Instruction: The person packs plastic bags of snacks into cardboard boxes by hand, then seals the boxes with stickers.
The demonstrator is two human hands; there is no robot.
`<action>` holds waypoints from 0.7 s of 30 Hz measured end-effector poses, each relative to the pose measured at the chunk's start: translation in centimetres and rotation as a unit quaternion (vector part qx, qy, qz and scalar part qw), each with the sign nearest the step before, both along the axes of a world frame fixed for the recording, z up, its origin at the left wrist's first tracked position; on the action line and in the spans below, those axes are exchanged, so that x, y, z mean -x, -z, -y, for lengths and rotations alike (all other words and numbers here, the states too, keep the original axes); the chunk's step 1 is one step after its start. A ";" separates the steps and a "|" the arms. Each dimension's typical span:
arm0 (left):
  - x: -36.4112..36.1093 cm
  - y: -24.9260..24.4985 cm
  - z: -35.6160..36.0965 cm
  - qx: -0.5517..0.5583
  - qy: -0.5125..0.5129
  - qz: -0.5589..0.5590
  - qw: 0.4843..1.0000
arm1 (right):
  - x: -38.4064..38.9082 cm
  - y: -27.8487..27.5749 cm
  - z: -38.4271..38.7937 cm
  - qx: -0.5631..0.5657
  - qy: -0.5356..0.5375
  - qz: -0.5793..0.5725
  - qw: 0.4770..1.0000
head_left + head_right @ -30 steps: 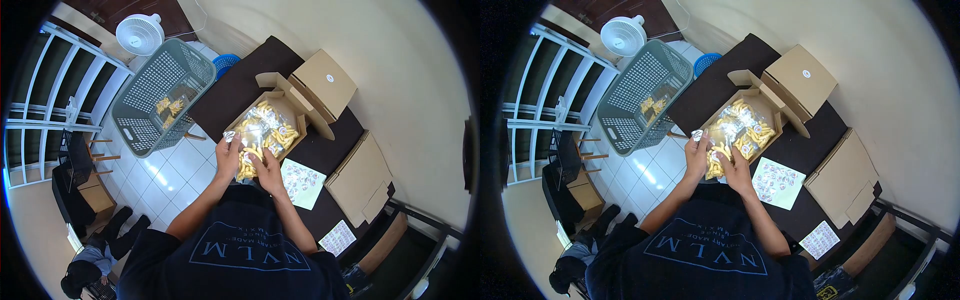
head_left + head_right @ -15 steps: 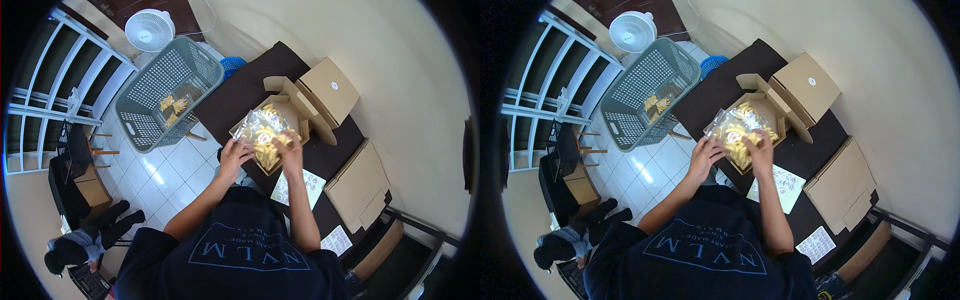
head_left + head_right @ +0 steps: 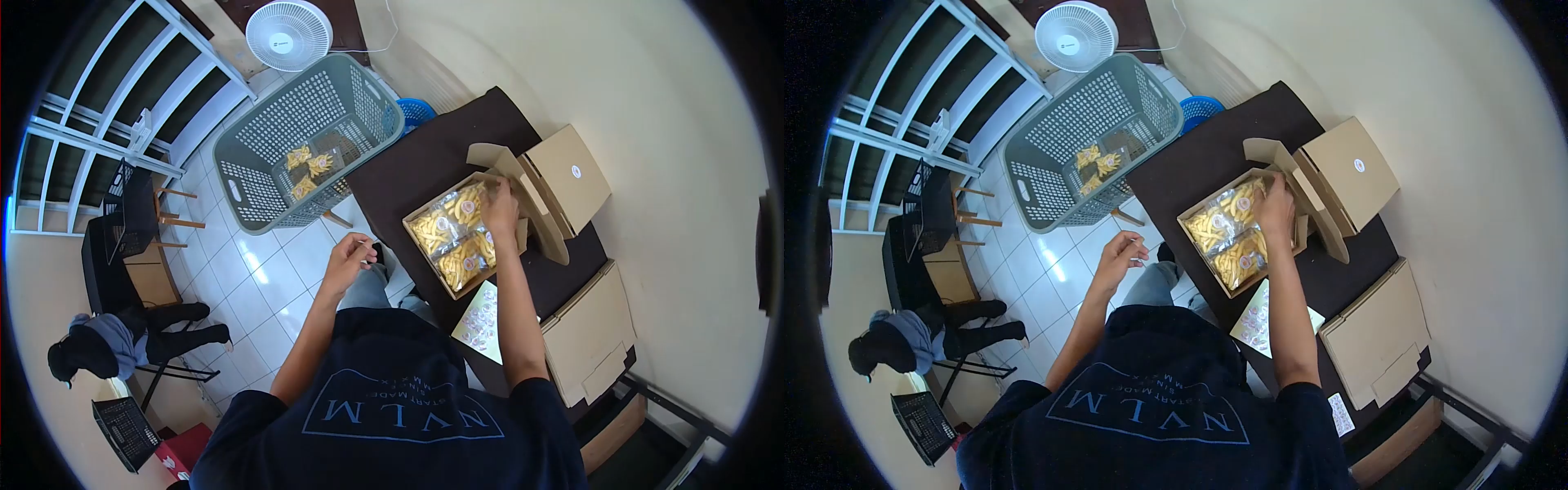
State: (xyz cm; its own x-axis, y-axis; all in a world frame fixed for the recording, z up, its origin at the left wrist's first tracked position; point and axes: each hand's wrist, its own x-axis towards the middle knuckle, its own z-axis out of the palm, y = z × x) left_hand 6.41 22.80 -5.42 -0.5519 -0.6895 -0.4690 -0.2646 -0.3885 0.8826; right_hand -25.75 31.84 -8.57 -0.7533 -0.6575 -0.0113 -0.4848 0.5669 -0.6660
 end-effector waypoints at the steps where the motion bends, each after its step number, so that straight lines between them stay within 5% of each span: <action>1: -0.4 -0.2 0.7 0.009 -0.010 -0.002 1.000 | -0.7 -0.2 0.0 -0.037 0.023 -0.083 0.996; 7: -3.7 -0.1 6.6 0.078 -0.109 0.002 0.991 | -4.5 4.0 -1.3 -0.061 -0.116 -0.131 0.983; 13: -6.2 3.9 20.5 0.141 -0.121 0.015 0.983 | -6.6 3.1 0.1 -0.028 -0.059 -0.122 0.990; 17: -8.6 12.0 32.5 0.077 -0.146 0.054 0.985 | -6.8 2.4 1.2 -0.007 -0.022 -0.113 0.993; 21: -11.9 22.6 39.3 0.173 -0.042 0.303 0.936 | -7.8 -0.7 2.0 -0.078 0.074 -0.170 0.980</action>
